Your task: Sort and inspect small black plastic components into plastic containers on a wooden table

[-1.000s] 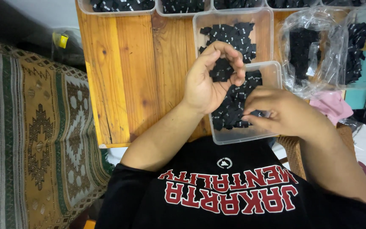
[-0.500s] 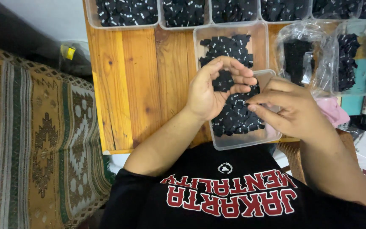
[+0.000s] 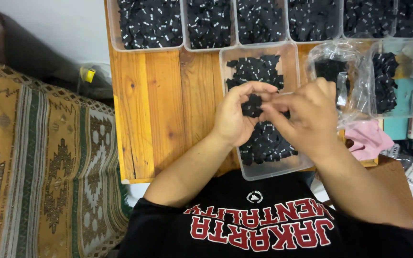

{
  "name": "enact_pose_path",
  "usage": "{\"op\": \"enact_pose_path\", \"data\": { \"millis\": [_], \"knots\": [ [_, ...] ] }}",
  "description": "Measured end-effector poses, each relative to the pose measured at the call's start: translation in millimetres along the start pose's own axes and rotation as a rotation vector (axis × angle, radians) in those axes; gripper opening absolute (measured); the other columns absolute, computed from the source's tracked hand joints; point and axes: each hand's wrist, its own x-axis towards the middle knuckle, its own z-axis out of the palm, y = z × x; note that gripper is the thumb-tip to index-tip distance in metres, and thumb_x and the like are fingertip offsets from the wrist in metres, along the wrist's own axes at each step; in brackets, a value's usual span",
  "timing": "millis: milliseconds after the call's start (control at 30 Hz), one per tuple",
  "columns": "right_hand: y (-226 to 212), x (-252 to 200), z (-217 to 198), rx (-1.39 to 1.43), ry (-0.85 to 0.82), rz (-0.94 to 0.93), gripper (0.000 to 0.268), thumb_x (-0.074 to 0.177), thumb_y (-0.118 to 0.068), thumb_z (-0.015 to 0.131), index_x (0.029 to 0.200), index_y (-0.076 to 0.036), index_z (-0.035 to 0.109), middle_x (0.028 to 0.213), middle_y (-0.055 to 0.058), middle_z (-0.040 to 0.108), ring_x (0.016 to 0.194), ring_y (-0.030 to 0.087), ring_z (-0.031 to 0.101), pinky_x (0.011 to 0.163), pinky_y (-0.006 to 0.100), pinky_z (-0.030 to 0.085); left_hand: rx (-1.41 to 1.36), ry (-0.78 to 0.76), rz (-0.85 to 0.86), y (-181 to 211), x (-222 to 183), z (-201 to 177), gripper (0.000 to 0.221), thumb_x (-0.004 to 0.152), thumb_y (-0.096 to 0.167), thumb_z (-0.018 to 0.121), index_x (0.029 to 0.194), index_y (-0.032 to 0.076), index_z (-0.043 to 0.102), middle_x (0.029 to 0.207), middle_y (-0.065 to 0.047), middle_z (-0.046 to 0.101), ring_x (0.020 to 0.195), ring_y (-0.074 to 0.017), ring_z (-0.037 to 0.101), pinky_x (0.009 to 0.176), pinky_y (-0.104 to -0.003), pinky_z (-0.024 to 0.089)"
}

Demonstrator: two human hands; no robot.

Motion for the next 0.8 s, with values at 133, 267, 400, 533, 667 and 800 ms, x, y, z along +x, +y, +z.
{"op": "enact_pose_path", "data": {
  "millis": [133, 267, 400, 533, 667, 800],
  "knots": [
    [7.2, -12.5, -8.7, 0.110, 0.094, 0.040, 0.015, 0.099, -0.006, 0.082, 0.105, 0.002, 0.071, 0.089, 0.011, 0.067, 0.078, 0.025, 0.052, 0.078, 0.038, 0.040, -0.242, -0.168, 0.120, 11.7, 4.1, -7.3, 0.043, 0.108, 0.026, 0.040, 0.108, -0.006, 0.069, 0.102, -0.026, 0.074, 0.086, -0.0319, 0.075, 0.069, -0.037, 0.065],
    [24.8, -34.8, -11.9, 0.170, 0.018, 0.104, 0.006, 0.099, -0.003, 0.077, 0.102, 0.001, 0.073, 0.079, 0.007, 0.061, 0.076, 0.021, 0.052, 0.076, 0.035, 0.041, -0.299, -0.119, 0.252, 44.5, 3.1, -11.4, 0.040, 0.102, 0.026, 0.040, 0.098, -0.001, 0.068, 0.089, -0.018, 0.069, 0.073, -0.0242, 0.064, 0.057, -0.031, 0.053],
    [43.0, -57.0, -9.4, 0.056, -0.114, -0.037, 0.009, 0.097, -0.018, 0.071, 0.096, -0.010, 0.070, 0.078, 0.002, 0.059, 0.080, 0.019, 0.048, 0.081, 0.035, 0.036, -0.369, -0.082, 0.295, 46.6, 12.3, -25.3, 0.039, 0.101, 0.027, 0.043, 0.097, -0.002, 0.067, 0.086, -0.017, 0.067, 0.068, -0.0227, 0.059, 0.057, -0.033, 0.045],
    [22.9, -55.9, -9.5, 0.267, -0.096, -0.055, 0.003, 0.088, -0.011, 0.077, 0.087, -0.009, 0.076, 0.069, 0.007, 0.064, 0.073, 0.030, 0.063, 0.073, 0.041, 0.046, -0.342, 0.019, 0.262, 35.5, 27.4, -41.3, 0.046, 0.100, 0.042, 0.047, 0.101, 0.000, 0.067, 0.084, -0.021, 0.065, 0.068, -0.0263, 0.061, 0.057, -0.031, 0.050],
    [13.5, -55.2, -7.5, 0.266, -0.087, -0.071, 0.007, 0.090, -0.013, 0.075, 0.085, -0.009, 0.074, 0.066, 0.005, 0.064, 0.068, 0.026, 0.066, 0.068, 0.037, 0.049, -0.280, 0.049, 0.246, 34.7, 32.3, -32.4, 0.054, 0.101, 0.047, 0.046, 0.104, -0.002, 0.069, 0.098, -0.028, 0.073, 0.082, -0.0336, 0.076, 0.068, -0.038, 0.064],
    [14.5, -67.8, 3.7, 0.143, -0.069, -0.035, 0.011, 0.091, -0.019, 0.076, 0.092, -0.008, 0.074, 0.066, 0.008, 0.064, 0.067, 0.027, 0.066, 0.069, 0.039, 0.047, -0.207, -0.023, 0.280, 37.7, 42.0, -10.5, 0.059, 0.105, 0.048, 0.042, 0.108, -0.004, 0.070, 0.110, -0.031, 0.073, 0.099, -0.0381, 0.076, 0.082, -0.044, 0.065]
  ]
}}
